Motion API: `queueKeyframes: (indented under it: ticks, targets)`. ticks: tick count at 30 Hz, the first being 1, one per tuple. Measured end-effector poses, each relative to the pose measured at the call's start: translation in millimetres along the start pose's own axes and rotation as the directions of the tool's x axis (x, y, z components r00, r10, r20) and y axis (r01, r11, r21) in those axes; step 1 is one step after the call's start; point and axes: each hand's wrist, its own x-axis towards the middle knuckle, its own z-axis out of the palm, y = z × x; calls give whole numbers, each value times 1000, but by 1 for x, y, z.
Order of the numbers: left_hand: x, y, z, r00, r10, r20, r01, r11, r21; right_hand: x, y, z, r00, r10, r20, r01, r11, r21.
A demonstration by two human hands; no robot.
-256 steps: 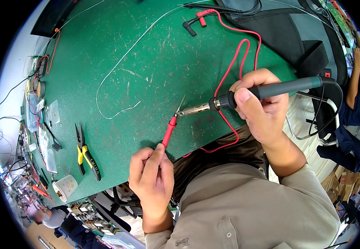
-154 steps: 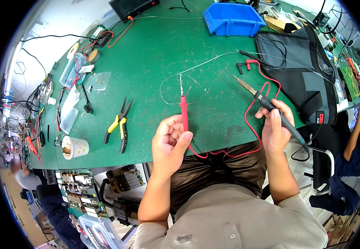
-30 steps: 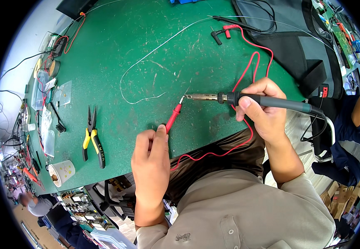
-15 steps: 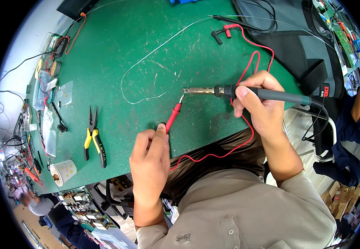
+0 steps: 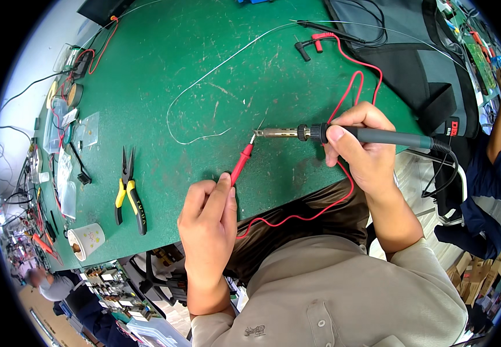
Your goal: The person holds a wire and a red testing probe together on a green workbench and applies the tip of a soldering iron to the connection point. They then use yellow-handled pliers to move a wire on the desk.
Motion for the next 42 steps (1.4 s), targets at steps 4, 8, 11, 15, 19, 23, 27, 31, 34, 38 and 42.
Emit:
queueKeyframes:
  ticks: [4, 8, 11, 15, 19, 23, 27, 31, 34, 38, 42]
  targets:
    - [0, 1, -1, 1000, -1, 9, 1, 1000, 19, 0, -1, 1, 1000, 4, -7, -4, 1000, 4]
    - [0, 3, -1, 1000, -9, 17, 8, 999, 42, -1, -1, 0, 1000, 25, 7, -25, 1000, 8]
    - [-1, 5, -2, 999, -28, 28, 27, 999, 46, -2, -1, -1, 999, 32, 22, -32, 999, -21]
    - [-1, 5, -2, 999, -31, 34, 30, 999, 44, -2, -2, 0, 999, 38, 17, -38, 999, -7]
    - [-1, 5, -2, 999, -24, 31, 23, 999, 49, -3, -3, 0, 998, 43, 37, -42, 999, -15]
    - [-1, 4, -1, 999, -19, 27, 18, 999, 41, -3, -3, -1, 998, 40, 57, -39, 999, -25]
    - [0, 4, -1, 1000, -13, 24, 12, 999, 40, -4, -3, -1, 997, 32, 71, -30, 999, -33]
    - [-1, 4, -2, 999, -21, 32, 20, 999, 44, -3, -3, -1, 997, 32, 70, -29, 999, -40]
    - [0, 4, -1, 999, -17, 32, 16, 999, 46, -3, -3, -2, 998, 38, 57, -35, 998, -46]
    - [-1, 4, -2, 999, -17, 37, 15, 998, 56, -2, -3, -1, 999, 28, 46, -27, 999, -34]
    - [-1, 3, -2, 999, -9, 46, 5, 998, 70, -2, 2, -3, 1000, -29, 9, 29, 1000, 9]
